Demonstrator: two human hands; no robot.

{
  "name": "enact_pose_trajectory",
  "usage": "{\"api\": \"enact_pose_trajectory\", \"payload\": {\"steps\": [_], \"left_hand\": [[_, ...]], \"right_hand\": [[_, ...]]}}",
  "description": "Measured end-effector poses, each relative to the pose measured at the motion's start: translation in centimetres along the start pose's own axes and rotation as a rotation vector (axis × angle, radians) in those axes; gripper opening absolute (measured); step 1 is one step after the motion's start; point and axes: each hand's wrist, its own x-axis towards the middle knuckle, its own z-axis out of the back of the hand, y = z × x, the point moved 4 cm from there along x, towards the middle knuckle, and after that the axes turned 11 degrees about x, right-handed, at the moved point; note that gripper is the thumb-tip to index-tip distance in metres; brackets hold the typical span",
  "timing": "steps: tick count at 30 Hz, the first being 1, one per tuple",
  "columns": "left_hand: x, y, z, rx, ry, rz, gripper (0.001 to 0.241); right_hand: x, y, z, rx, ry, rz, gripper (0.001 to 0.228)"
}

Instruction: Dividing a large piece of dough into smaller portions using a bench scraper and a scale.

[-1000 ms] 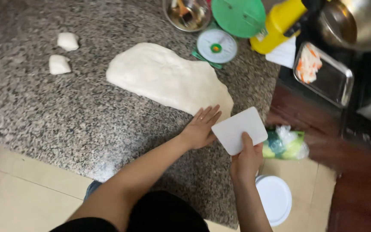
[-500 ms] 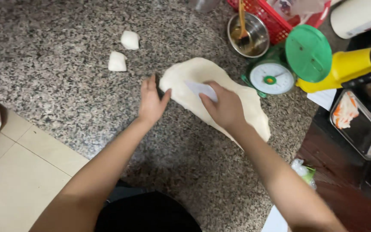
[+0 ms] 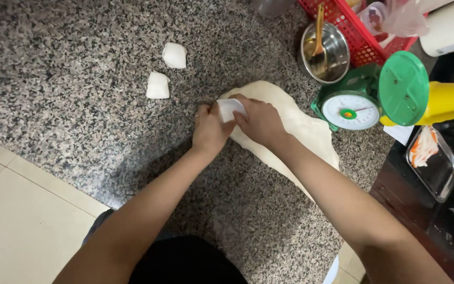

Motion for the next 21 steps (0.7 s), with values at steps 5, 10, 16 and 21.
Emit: {"api": "enact_pose_trajectory", "payload": {"steps": [5,10,16,21], "left_hand": [[-0.8,-1.5,1.5,0.143,0.08,0.008,0.079],[-0.5,-2.0,2.3,0.203,0.16,0.0,0.08],[-0.6,-1.9,2.6,0.162,0.147,-0.017,0.08],[-1.1,-1.5,2.5,-0.018,0.174,0.018,0.069]], "right_hand": [[1.1,-1.1,-1.4,0.04,0.03,-0.045,0.033],[1.9,-1.7,-3.8,-0.071,0.055,-0.041,0.035],[2.7,-1.9,-4.3,-0.084,0.089,-0.006,0.039],[2.9,-2.7,-6.0,-0.132,0.027,0.066,0.032]]}}
